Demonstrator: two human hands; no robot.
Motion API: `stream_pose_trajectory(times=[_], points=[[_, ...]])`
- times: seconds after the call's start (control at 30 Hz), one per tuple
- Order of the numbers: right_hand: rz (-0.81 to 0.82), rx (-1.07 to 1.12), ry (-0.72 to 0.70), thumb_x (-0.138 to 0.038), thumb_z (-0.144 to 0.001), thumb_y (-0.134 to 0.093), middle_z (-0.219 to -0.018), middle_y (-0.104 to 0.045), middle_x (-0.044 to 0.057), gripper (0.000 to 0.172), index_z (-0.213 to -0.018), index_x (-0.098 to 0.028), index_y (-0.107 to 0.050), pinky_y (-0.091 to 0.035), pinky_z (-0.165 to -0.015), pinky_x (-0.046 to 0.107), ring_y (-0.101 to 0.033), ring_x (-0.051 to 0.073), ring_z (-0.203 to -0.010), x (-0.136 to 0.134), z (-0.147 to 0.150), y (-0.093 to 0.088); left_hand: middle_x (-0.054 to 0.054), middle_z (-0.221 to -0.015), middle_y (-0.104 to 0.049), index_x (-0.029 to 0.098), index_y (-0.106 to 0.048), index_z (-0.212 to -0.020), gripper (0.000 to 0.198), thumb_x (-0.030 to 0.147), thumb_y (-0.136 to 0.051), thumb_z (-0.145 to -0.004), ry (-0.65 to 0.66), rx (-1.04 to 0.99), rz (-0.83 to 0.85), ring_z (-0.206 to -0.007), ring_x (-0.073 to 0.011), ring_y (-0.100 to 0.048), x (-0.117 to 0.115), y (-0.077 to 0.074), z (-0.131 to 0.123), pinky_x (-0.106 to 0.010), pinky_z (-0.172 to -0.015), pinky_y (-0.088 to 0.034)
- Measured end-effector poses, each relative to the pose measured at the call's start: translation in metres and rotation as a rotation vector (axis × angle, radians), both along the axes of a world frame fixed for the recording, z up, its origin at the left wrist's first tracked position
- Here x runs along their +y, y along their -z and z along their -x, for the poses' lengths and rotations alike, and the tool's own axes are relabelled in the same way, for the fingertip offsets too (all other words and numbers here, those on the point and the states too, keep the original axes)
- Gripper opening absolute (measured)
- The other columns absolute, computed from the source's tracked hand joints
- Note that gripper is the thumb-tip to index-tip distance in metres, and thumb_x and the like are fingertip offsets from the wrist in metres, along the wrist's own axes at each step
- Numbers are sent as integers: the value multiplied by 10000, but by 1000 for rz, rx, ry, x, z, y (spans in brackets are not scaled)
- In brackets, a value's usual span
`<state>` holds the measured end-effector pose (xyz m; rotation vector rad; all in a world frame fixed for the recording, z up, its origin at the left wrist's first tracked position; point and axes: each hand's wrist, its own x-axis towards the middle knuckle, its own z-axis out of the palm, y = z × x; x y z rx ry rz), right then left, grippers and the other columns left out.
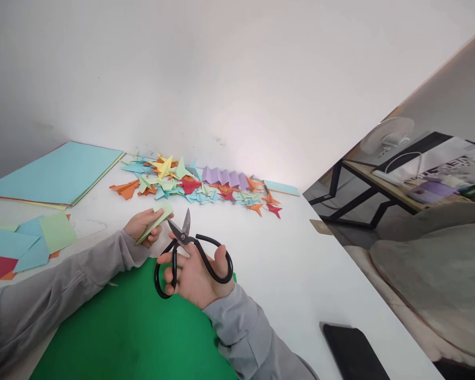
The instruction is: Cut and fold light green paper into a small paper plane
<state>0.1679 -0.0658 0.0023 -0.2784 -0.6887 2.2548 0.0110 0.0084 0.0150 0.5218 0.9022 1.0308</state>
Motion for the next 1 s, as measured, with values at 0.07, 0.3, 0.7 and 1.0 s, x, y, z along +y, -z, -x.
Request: stream_pose_trajectory(times=[0.07, 0.3, 0.7, 1.0], points=[[-10, 2, -8, -739, -490, -516, -1026, -542, 132, 934, -1247, -226, -327, -340, -617, 336, -479, 185, -725, 0, -1, 0, 44, -452, -465, 119, -499, -726, 88, 196, -527, -759, -4, 61, -25, -270, -16, -347, 1, 1, 0, -106, -229, -244], [-10, -61, -22, -765, -529, -441, -1050, -526, 145, 901, -1239, -224, -321, -338, -602, 332, -491, 190, -733, -1, -1, 0, 44, -468, -467, 144, -417, -659, 145, 187, -491, -776, -29, 107, -57, -287, -20, -374, 4, 4, 0, -103, -241, -262], [-60, -84, 28, -720, -540, -502, -962, -532, 81, 822, -1193, -262, -305, -374, -632, 363, -514, 181, -725, 1, -2, 1, 60, -392, -517, 151, -454, -910, 364, 274, -647, -627, 108, 316, -279, -220, -94, -420, -3, 5, 2, -163, -206, -291], [3, -131, -118, -761, -653, -231, -890, -572, 137, 793, -940, -84, -529, -376, -722, 381, -538, 193, -775, 8, -6, 9, -23, -601, -618, 116, -479, -977, 517, 297, -713, -552, 223, 284, -387, -294, -134, -510, -5, 13, 2, -232, -244, -395]])
